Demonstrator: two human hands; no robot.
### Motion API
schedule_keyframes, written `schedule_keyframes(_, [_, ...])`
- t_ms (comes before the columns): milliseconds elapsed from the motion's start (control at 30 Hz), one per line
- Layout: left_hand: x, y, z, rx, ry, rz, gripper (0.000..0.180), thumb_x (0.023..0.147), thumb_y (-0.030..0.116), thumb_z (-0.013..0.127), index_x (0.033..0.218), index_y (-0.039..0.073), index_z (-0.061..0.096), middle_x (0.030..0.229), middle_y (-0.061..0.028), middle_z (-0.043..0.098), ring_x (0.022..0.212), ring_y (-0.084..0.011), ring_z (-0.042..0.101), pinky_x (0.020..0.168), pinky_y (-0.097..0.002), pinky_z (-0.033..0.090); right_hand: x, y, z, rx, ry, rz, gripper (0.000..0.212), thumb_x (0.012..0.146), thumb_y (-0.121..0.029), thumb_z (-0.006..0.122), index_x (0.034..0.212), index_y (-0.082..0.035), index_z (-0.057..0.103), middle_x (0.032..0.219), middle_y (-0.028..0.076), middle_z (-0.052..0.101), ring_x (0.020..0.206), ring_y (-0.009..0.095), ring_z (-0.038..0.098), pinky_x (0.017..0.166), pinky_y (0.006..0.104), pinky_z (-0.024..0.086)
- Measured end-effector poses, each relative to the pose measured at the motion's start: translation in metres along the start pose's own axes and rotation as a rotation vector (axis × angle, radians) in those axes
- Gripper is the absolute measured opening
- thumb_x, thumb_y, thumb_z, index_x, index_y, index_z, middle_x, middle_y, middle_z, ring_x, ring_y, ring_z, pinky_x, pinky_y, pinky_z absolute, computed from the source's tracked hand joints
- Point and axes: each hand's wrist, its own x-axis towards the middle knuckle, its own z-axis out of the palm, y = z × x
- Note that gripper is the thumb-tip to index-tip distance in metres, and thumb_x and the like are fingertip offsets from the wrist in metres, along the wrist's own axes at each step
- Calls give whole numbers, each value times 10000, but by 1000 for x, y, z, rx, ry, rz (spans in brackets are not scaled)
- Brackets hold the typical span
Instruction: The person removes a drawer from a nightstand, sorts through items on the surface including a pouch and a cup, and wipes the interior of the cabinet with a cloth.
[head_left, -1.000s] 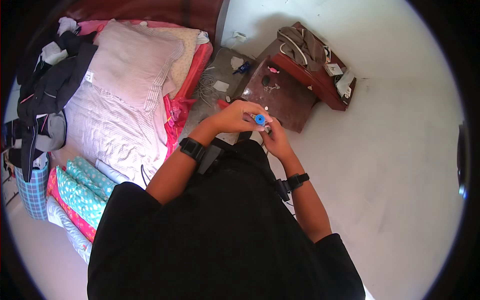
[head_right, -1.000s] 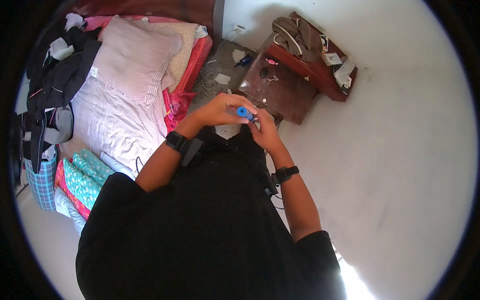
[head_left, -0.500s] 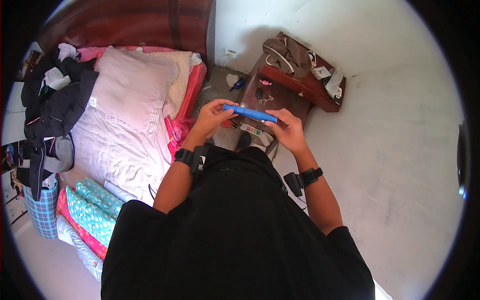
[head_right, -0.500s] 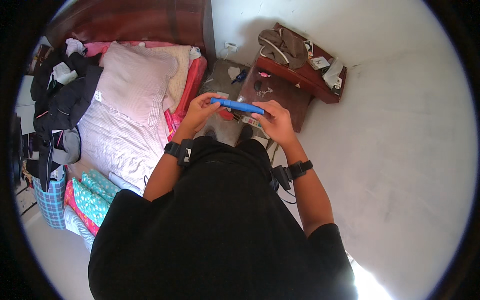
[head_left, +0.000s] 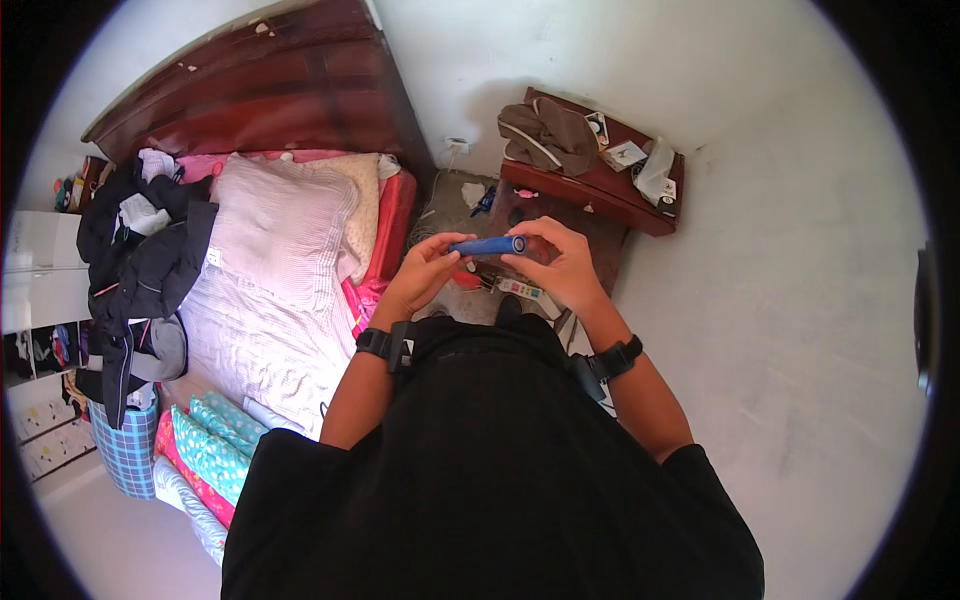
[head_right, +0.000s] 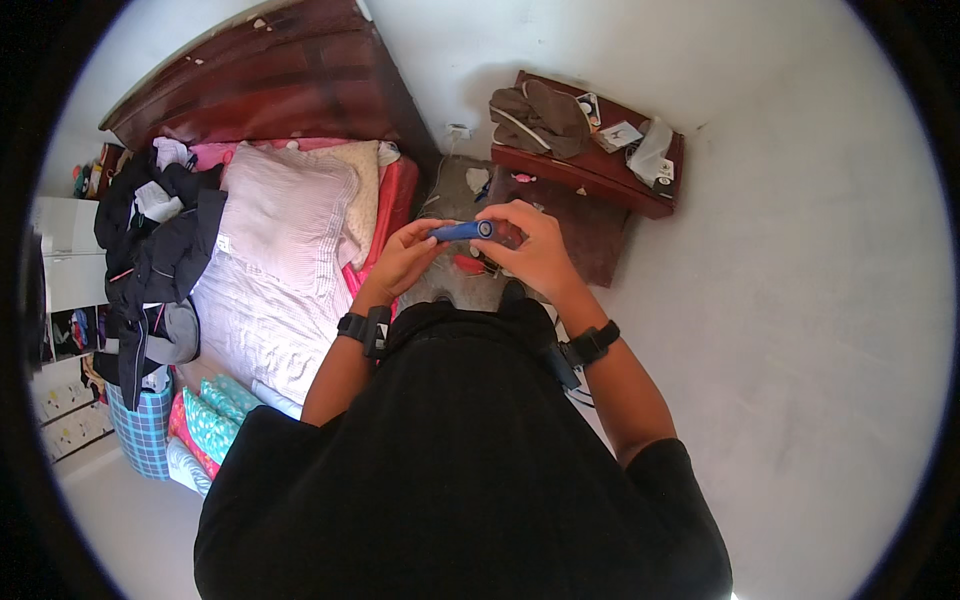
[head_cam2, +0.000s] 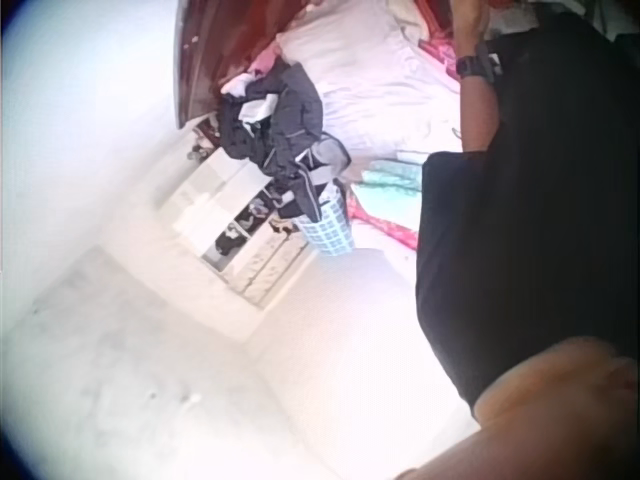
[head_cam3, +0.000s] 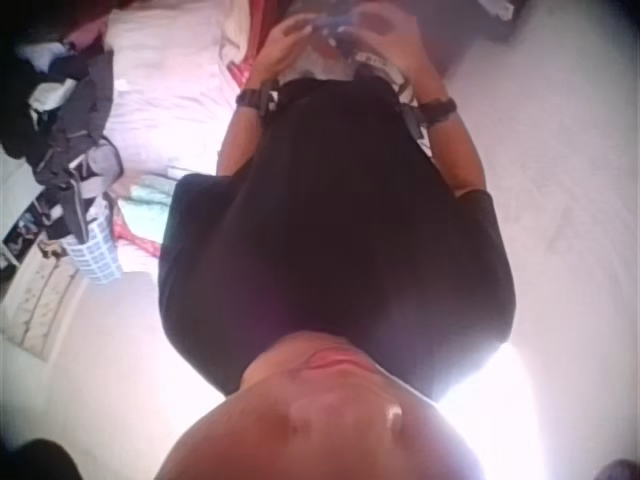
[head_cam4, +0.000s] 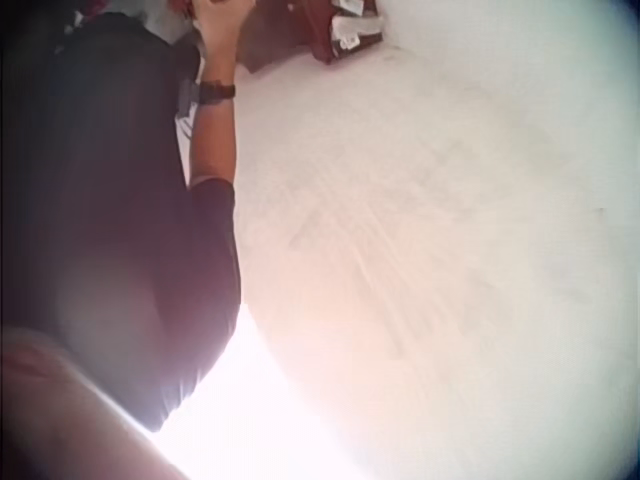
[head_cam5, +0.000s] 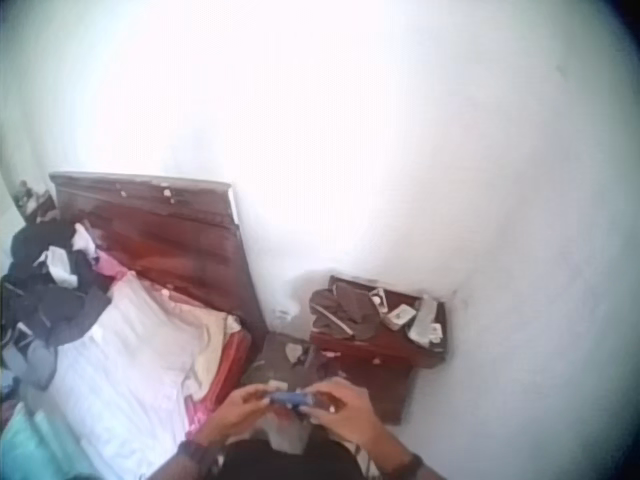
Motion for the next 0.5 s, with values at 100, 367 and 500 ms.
schedule_keyframes(100, [13,0,8,9,-8,-17,307,913,11,573,1220,-6,557,1299,-123,538,1146,-183,533,1011,-316,428,2,7,-15,0,8,-18,302,724,9,771,1003,-43,666,906,12,603,775,83,539,673,213,433])
schedule_keyframes(367, [33,-13,30,12,35,-26,323,906,15,580,1227,7,552,1278,-126,551,1171,-202,532,1030,-349,414,5,4,-41,-97,5,-111,318,696,-50,794,990,-68,674,865,33,625,766,146,567,647,246,449])
schedule_keyframes(500, [34,-22,28,-88,6,-71,304,907,-8,563,1211,-26,553,1256,-127,559,1148,-197,542,1036,-329,410,15,8,-45,-105,40,-335,325,678,-78,803,977,-73,675,845,48,639,752,181,566,626,277,454])
